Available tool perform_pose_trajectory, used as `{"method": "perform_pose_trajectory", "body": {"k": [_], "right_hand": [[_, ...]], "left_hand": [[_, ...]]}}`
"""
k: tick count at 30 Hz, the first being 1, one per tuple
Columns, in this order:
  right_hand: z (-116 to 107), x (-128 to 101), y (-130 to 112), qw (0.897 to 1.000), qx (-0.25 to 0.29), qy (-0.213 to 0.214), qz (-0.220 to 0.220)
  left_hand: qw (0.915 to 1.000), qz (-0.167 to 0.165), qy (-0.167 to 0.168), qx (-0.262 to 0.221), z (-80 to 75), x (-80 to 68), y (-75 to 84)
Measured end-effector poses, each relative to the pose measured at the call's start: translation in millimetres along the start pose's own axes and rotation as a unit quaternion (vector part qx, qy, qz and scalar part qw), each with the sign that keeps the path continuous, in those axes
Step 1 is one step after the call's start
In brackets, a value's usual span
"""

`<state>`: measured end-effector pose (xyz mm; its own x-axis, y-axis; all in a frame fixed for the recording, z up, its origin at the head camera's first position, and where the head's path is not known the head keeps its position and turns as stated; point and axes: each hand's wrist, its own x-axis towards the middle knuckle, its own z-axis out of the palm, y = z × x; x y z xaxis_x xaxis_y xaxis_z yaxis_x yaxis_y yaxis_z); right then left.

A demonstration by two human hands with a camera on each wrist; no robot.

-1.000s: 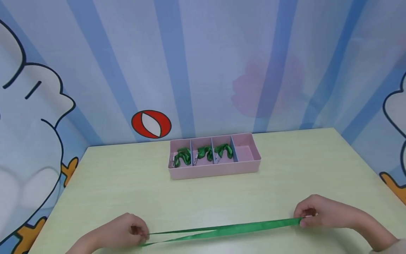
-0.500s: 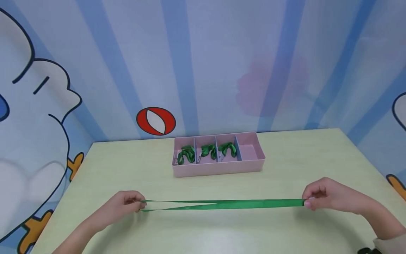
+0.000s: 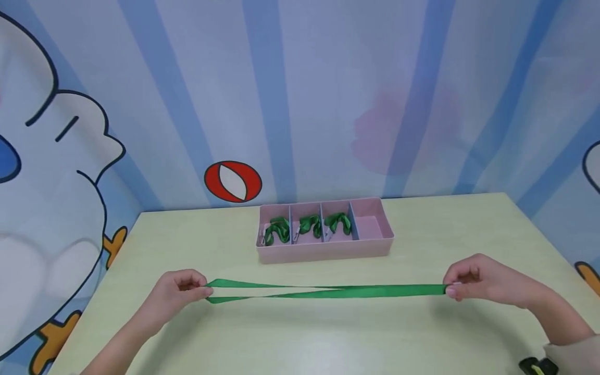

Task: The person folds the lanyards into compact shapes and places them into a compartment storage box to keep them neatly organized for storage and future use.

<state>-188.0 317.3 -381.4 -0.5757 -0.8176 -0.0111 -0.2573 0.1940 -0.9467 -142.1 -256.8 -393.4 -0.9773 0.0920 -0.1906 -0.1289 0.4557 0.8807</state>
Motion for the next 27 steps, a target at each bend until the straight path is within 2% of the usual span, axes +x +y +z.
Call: {"method": "perform_pose_trajectory", "body": {"k": [2,3,4,5,6,7,9,10,11,13,17,20,25,27], "right_hand": [[-0.4,-0.5,1.4,1.0,0.008,0.003,0.001],[-0.7,-0.9,2.2,1.0,0.012,0.004,0.002],[-1.0,-1.2,3.0,1.0,0.014,0.007,0.001],[-1.4,-1.6,4.0,1.0,0.015,0.009,0.001],[-1.9,-1.9,4.9,1.0,0.017,0.01,0.0],[-2.5,-2.0,5.9,1.0,0.014,0.01,-0.002],[-3.9,-2.5,7.5,1.0,0.0,0.019,0.001],[-5.0,-3.0,8.2,1.0,-0.007,0.024,0.003],[-6.2,-4.0,8.6,0.999,-0.015,0.032,0.007],[-9.2,-7.4,8.8,0.998,-0.029,0.049,0.016],[-16.2,-16.1,6.3,0.996,-0.037,0.073,0.026],[-20.1,-19.5,3.8,0.996,-0.039,0.078,0.009],[-22.6,-19.9,2.2,0.997,-0.029,0.071,-0.022],[-22.6,-18.8,2.0,0.997,-0.024,0.066,-0.024]], "left_hand": [[0.9991,0.005,-0.013,-0.041,-1.8,-4.0,1.2],[0.9966,0.024,-0.026,-0.074,-2.6,-6.1,1.1],[0.9912,0.05,-0.046,-0.114,-3.0,-7.8,1.0],[0.9811,0.08,-0.073,-0.161,-2.9,-9.0,1.0],[0.9653,0.114,-0.107,-0.209,-2.3,-9.9,1.1],[0.9448,0.142,-0.144,-0.258,-1.0,-10.6,1.1],[0.8975,0.182,-0.221,-0.336,1.9,-10.7,1.3],[0.8804,0.192,-0.251,-0.354,3.3,-10.7,1.8],[0.8698,0.197,-0.273,-0.36,4.3,-10.9,2.3],[0.8678,0.19,-0.3,-0.348,5.0,-11.4,3.8],[0.8809,0.175,-0.329,-0.291,4.7,-11.7,7.0],[0.8834,0.159,-0.334,-0.288,5.6,-10.9,9.8],[0.8733,0.148,-0.312,-0.344,10.3,-10.6,15.0],[0.8606,0.157,-0.304,-0.377,12.6,-10.4,16.5]]}}
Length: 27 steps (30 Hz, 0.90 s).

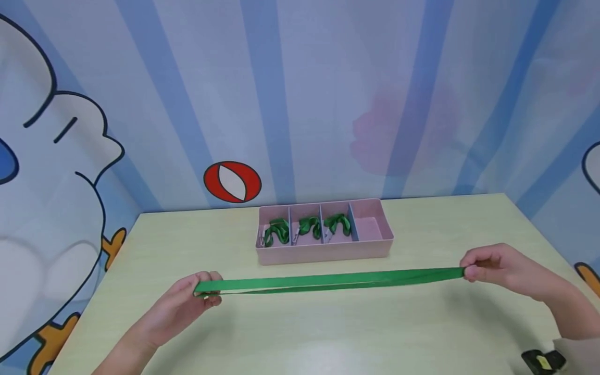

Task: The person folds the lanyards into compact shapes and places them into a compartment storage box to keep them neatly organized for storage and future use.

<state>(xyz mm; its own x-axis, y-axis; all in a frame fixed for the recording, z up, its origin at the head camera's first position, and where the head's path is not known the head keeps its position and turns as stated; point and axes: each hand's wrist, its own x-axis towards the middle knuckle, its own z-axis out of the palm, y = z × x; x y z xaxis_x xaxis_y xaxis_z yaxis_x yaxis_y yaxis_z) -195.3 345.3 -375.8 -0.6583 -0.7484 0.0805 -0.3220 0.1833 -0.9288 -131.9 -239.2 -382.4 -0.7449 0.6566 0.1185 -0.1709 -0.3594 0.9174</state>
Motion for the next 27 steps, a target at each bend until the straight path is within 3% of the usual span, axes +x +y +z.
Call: {"method": "perform_pose_trajectory", "body": {"k": [5,8,11,13,15,17,21,27], "right_hand": [[2.3,3.3,-1.4,1.0,0.0,-0.003,-0.002],[3.3,5.7,-3.1,1.0,-0.011,0.0,-0.007],[3.6,6.9,-5.9,1.0,-0.025,0.012,-0.006],[3.8,6.9,-8.6,0.999,-0.032,0.024,0.0],[3.7,6.4,-10.5,0.999,-0.036,0.031,0.006],[3.7,6.1,-11.5,0.999,-0.036,0.035,0.011],[3.5,5.4,-10.7,0.998,-0.038,0.041,0.012],[4.5,4.7,-11.1,0.997,-0.044,0.054,0.02]], "left_hand": [[0.9944,0.055,-0.017,-0.088,2.4,4.8,-2.5],[0.9918,0.053,0.005,-0.116,1.9,7.7,-1.6],[0.9913,0.001,0.111,-0.07,2.1,10.1,1.0],[0.979,-0.055,0.195,-0.023,2.4,12.2,2.2],[0.9628,-0.1,0.25,0.014,2.0,14.1,2.4],[0.9532,-0.123,0.274,0.033,1.1,15.0,1.8],[0.9489,-0.125,0.284,0.057,-0.2,14.9,0.6],[0.9272,-0.133,0.338,0.09,-2.2,16.0,-1.4]]}}
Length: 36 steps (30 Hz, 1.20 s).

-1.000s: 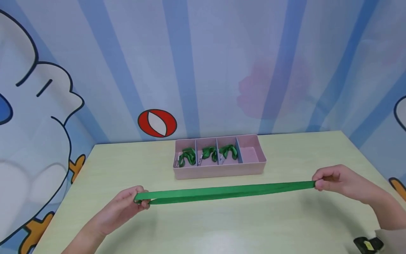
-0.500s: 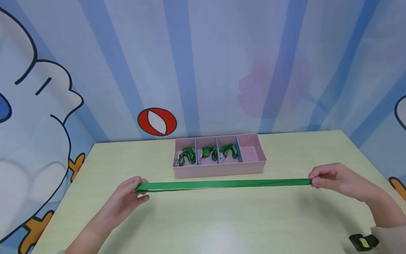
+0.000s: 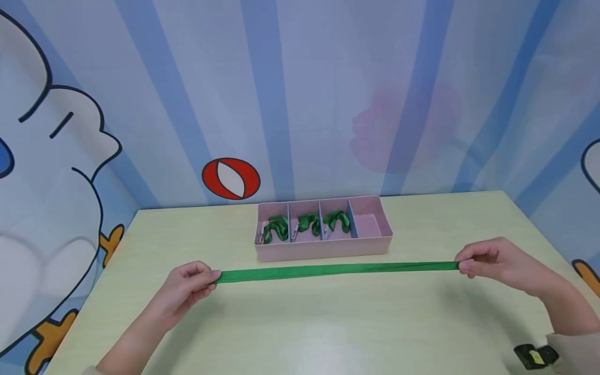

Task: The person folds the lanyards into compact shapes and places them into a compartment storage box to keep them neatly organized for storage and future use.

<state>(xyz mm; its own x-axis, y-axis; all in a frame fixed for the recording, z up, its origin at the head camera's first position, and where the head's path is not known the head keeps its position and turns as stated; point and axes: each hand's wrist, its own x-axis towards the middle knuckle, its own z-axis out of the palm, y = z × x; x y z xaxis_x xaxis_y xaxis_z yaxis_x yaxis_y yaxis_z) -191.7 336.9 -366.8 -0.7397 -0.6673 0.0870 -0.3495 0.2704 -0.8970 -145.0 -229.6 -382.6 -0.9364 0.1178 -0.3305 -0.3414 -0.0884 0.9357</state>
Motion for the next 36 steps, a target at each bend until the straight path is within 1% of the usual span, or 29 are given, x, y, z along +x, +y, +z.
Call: {"method": "perform_pose_trajectory", "body": {"k": [3,6,9,12,14,16,19,21,23,25,28,32,36], "right_hand": [[0.8,0.3,-1.5,1.0,-0.007,0.009,0.009],[1.8,-0.1,-3.5,0.999,-0.02,0.024,0.032],[2.7,-0.2,-5.7,0.997,-0.028,0.036,0.063],[2.2,-0.2,-7.2,0.996,-0.02,0.035,0.082],[1.4,-0.2,-7.5,0.996,0.0,0.026,0.085],[0.8,0.0,-7.0,0.995,0.03,0.018,0.088],[-0.3,0.1,-5.0,0.99,0.105,0.005,0.094],[-1.7,-0.3,-3.4,0.982,0.162,0.0,0.101],[-3.5,-1.2,-2.2,0.97,0.214,-0.004,0.116],[-4.9,-2.4,-2.2,0.96,0.248,-0.004,0.131],[-6.1,-3.9,-3.2,0.952,0.267,0.0,0.152],[-5.8,-3.0,-6.7,0.95,0.27,-0.004,0.157],[-4.4,2.0,-11.8,0.947,0.28,-0.015,0.156]], "left_hand": [[0.9998,-0.004,0.019,0.003,-0.6,0.9,0.6],[0.9994,0.0,0.032,0.012,-1.8,0.8,0.5],[0.9989,0.014,0.033,0.031,-4.0,0.4,0.0],[0.9983,0.026,0.031,0.041,-6.3,1.0,-0.7],[0.9983,0.028,0.029,0.042,-7.5,0.9,-0.9],[0.9983,0.028,0.029,0.042,-8.0,0.5,-0.6],[0.9984,0.022,0.03,0.043,-7.2,-0.4,1.0],[0.9983,0.021,0.034,0.042,-5.7,-0.5,3.1],[0.998,0.028,0.036,0.044,-4.0,-0.4,5.9],[0.9975,0.033,0.04,0.049,-1.9,-0.2,8.8],[0.9966,0.039,0.044,0.057,0.8,0.1,12.2],[0.9967,0.035,0.048,0.055,4.4,1.6,16.0],[0.9974,0.035,0.041,0.047,9.8,4.4,20.1]]}}
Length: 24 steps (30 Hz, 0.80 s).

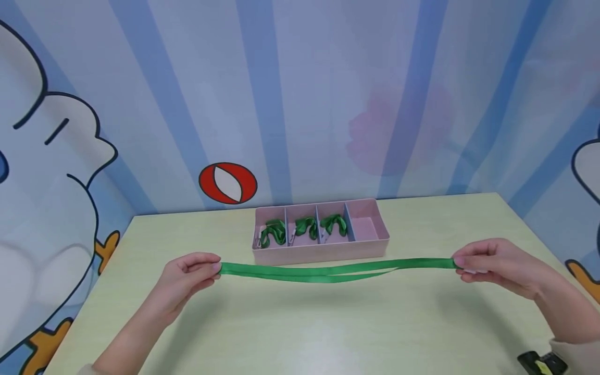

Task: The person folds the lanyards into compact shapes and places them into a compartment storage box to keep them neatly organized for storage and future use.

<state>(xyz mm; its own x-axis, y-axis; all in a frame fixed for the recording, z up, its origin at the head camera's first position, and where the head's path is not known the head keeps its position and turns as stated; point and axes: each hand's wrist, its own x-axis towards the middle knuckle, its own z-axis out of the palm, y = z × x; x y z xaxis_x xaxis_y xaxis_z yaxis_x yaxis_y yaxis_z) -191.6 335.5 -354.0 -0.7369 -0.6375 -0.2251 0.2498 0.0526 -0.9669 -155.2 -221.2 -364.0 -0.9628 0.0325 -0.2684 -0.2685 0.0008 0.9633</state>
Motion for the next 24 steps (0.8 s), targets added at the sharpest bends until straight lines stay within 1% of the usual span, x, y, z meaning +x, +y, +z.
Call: {"method": "perform_pose_trajectory", "body": {"k": [5,8,12,18,24], "right_hand": [[6.5,6.1,-6.6,1.0,0.021,-0.02,-0.008],[11.4,10.3,-10.7,0.999,0.029,-0.031,-0.017],[18.5,15.5,-16.1,0.998,0.032,-0.043,-0.023],[28.8,21.9,-24.1,0.999,0.025,-0.044,-0.016],[38.9,28.3,-27.9,0.999,0.03,-0.043,-0.014]], "left_hand": [[0.9999,0.006,-0.014,0.0,11.0,2.1,5.5],[0.9996,0.015,-0.022,0.002,18.3,2.7,9.9],[0.9988,0.028,-0.038,-0.008,27.0,2.6,15.6],[0.9977,0.031,-0.056,-0.019,42.1,1.4,22.6],[0.9955,0.042,-0.08,-0.028,61.1,5.7,27.3]]}}
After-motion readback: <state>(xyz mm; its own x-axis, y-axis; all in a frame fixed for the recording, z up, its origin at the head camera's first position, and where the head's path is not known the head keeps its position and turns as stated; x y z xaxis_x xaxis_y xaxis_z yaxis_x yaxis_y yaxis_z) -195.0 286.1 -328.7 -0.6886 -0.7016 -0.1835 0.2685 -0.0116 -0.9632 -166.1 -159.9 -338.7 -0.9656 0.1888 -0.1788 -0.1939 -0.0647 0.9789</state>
